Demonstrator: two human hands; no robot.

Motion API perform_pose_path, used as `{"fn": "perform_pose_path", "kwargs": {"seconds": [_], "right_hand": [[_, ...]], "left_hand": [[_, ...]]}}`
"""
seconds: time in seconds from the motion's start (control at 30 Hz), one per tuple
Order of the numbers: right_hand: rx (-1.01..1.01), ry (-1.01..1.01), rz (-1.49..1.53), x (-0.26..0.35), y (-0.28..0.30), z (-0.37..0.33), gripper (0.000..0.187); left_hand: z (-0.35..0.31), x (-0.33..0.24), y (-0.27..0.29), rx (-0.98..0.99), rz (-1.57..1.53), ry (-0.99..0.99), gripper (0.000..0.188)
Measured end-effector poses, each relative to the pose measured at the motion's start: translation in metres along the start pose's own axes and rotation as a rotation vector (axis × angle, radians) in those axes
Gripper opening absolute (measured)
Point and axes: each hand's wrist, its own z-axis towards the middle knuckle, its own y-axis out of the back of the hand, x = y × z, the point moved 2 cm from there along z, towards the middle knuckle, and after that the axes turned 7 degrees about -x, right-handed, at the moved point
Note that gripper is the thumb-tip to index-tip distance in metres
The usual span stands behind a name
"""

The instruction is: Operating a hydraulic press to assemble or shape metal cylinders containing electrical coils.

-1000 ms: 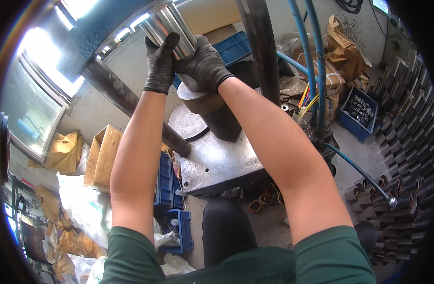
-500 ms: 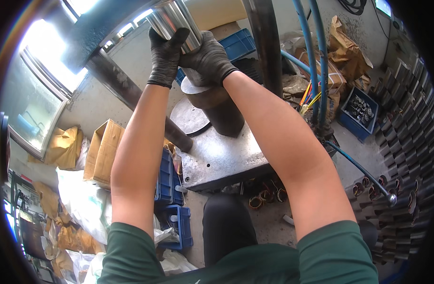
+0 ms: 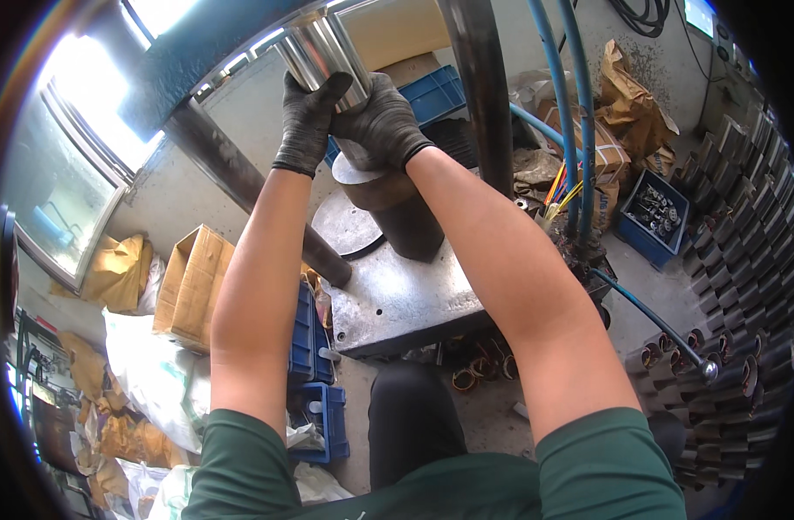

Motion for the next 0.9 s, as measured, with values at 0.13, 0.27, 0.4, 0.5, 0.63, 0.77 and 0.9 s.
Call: {"fn": "perform_pose_path", "kwargs": {"seconds": [0.13, 0.27, 0.4, 0.5, 0.63, 0.77, 0.9], "right_hand": [[0.121, -0.033, -0.037, 0.001, 0.005, 0.003, 0.080], [0.042, -0.051, -0.069, -0.005, 0.001, 0.004, 0.080], [0.015, -0.023, -0.012, -0.013, -0.001, 0.002, 0.087], [0.065, -0.069, -0.057, -0.012, 0.002, 0.004, 0.096], [0.085, -0.097, -0.081, -0.005, 0.005, 0.003, 0.103], [0.070, -0.066, -0.078, -0.013, 0.003, 0.005, 0.106], [0.142, -0.171, 0.234, -0.044, -0.008, 0.020, 0.106]], "left_hand": [[-0.005, 0.003, -0.001, 0.016, -0.133, -0.012, 0.091], [-0.004, 0.006, 0.001, 0.049, -0.167, -0.017, 0.091], [-0.003, 0.004, 0.001, 0.020, -0.064, 0.019, 0.089], [-0.005, -0.003, -0.001, -0.003, -0.091, 0.047, 0.086], [-0.013, -0.011, -0.006, -0.067, -0.135, 0.121, 0.084], [-0.020, -0.017, -0.011, -0.133, -0.163, 0.099, 0.082], [-0.015, -0.020, -0.014, -0.181, -0.061, 0.146, 0.076]]}}
